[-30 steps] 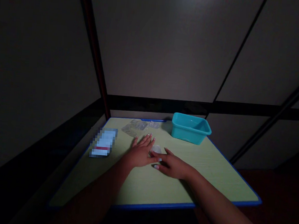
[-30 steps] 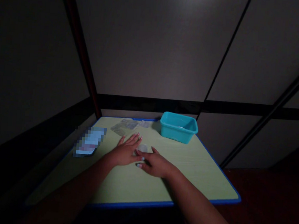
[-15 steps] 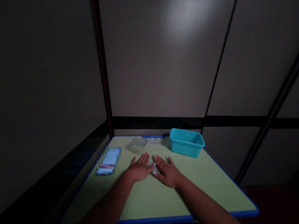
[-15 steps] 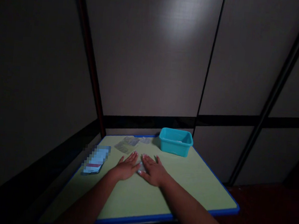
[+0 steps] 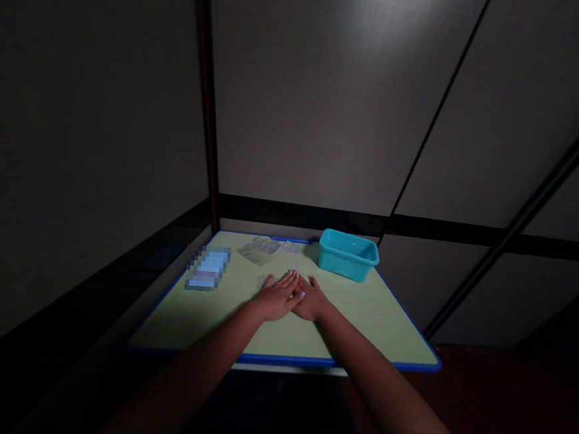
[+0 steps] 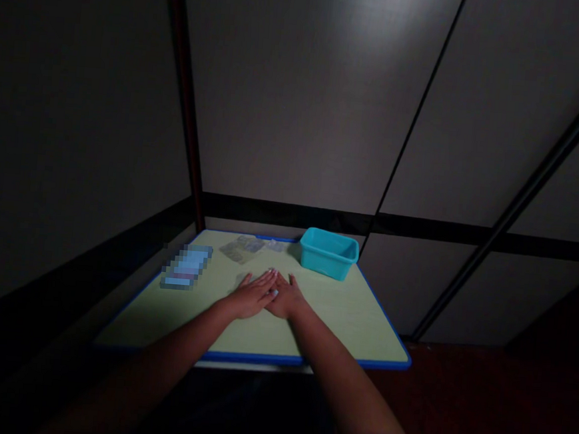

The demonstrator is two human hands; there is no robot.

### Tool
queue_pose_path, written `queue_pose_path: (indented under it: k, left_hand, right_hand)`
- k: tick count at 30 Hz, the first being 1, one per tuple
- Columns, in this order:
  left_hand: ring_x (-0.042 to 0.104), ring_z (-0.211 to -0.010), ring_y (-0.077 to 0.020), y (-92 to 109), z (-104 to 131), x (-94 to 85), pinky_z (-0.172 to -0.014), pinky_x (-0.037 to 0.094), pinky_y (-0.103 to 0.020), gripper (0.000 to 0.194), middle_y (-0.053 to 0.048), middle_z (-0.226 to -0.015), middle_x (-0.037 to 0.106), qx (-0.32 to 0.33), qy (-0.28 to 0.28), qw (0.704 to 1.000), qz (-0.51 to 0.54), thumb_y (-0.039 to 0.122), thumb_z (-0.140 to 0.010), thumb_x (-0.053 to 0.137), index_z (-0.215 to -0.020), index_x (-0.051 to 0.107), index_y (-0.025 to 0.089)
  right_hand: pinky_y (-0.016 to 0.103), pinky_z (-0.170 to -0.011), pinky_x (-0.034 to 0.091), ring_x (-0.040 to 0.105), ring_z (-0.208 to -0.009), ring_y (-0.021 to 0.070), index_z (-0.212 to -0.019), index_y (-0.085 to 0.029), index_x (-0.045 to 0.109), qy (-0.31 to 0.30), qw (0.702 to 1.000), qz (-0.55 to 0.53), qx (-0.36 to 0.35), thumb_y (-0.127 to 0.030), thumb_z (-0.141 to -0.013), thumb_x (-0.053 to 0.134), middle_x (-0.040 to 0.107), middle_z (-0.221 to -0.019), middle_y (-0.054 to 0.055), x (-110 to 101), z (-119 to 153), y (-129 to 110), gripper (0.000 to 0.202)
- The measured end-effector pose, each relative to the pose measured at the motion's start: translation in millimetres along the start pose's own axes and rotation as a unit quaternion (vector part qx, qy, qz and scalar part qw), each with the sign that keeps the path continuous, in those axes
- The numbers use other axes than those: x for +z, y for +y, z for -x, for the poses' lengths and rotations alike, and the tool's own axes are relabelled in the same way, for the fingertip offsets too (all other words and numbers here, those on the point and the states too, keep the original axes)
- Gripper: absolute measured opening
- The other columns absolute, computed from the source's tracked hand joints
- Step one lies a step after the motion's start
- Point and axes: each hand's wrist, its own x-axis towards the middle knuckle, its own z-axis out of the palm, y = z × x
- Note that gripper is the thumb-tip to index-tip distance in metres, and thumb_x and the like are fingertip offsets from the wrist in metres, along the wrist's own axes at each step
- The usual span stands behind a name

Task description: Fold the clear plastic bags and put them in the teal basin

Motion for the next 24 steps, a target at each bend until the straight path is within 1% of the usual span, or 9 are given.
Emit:
queue_pose_path:
  k: [3,6,10,13,16,19,24]
  left_hand:
    - [0.005,-0.14,-0.019,8,0,3.7,-0.11,0.007,-0.05,0.07,-0.004,-0.153,0.004,-0.022,-0.008,1.0,-0.001,0.058,-0.089,0.004,-0.147,0.003,0.018]
    - [0.004,-0.14,-0.0191,8,-1,3.7,-0.11,0.006,-0.048,0.07,-0.004,-0.153,0.007,-0.067,-0.006,0.998,-0.018,0.058,-0.09,0.005,-0.147,0.006,0.018]
    - [0.004,-0.14,-0.02,2,3,3.2,-0.11,0.008,-0.05,0.068,-0.006,-0.153,0.011,-0.114,-0.005,0.993,-0.03,0.056,-0.09,0.004,-0.146,0.013,0.018]
    - [0.006,-0.14,-0.0203,-6,9,2.5,-0.109,0.012,-0.049,0.069,-0.007,-0.153,0.01,-0.145,-0.005,0.989,-0.041,0.057,-0.089,0.006,-0.146,0.016,0.018]
    - [0.007,-0.14,-0.0212,-14,15,1.2,-0.108,0.014,-0.05,0.07,-0.009,-0.153,0.008,-0.178,-0.004,0.983,-0.051,0.057,-0.089,0.006,-0.146,0.015,0.016]
    - [0.005,-0.14,-0.0213,-20,18,0.2,-0.108,0.014,-0.052,0.065,-0.009,-0.153,0.008,-0.201,-0.003,0.978,-0.056,0.051,-0.091,0.006,-0.146,0.014,0.017]
    - [0.004,-0.14,-0.0185,-23,19,-0.5,-0.108,0.014,-0.051,0.056,-0.007,-0.153,0.008,-0.206,-0.003,0.977,-0.057,0.035,-0.092,0.013,-0.146,0.016,0.02]
  right_hand:
    - [0.054,-0.108,0.003,0.006,-0.14,0.0254,-0.147,-0.017,0.009,-0.013,1.0,0.01,0.016,-0.05,-0.087,0.032,0.006,-0.153,0.011,0,-2,0,0.072]
    - [0.052,-0.109,0.005,0.006,-0.14,0.0245,-0.147,-0.017,0.008,-0.012,1.0,0.007,0.026,-0.052,-0.087,0.03,0.007,-0.153,0.01,-3,0,-3,0.073]
    - [0.05,-0.109,0.005,0.006,-0.14,0.0236,-0.147,-0.015,0.009,-0.002,0.999,0.002,0.034,-0.058,-0.086,0.028,0.008,-0.153,0.01,-6,2,-6,0.078]
    - [0.049,-0.109,0.005,0.007,-0.14,0.0233,-0.147,-0.013,0.009,0.005,0.999,-0.002,0.035,-0.062,-0.085,0.026,0.009,-0.152,0.012,-6,3,-7,0.08]
    - [0.05,-0.109,0.005,0.008,-0.14,0.0232,-0.147,-0.012,0.009,0.01,0.999,-0.008,0.034,-0.064,-0.085,0.024,0.01,-0.152,0.013,-5,2,-7,0.082]
    - [0.05,-0.109,0.005,0.008,-0.14,0.0231,-0.147,-0.011,0.008,0.012,0.999,-0.011,0.036,-0.065,-0.085,0.022,0.009,-0.152,0.013,-6,3,-9,0.083]
    - [0.05,-0.109,0.005,0.008,-0.14,0.0227,-0.147,-0.014,0.009,0.015,0.999,-0.022,0.047,-0.063,-0.087,0.021,0.011,-0.152,0.012,-7,5,-10,0.078]
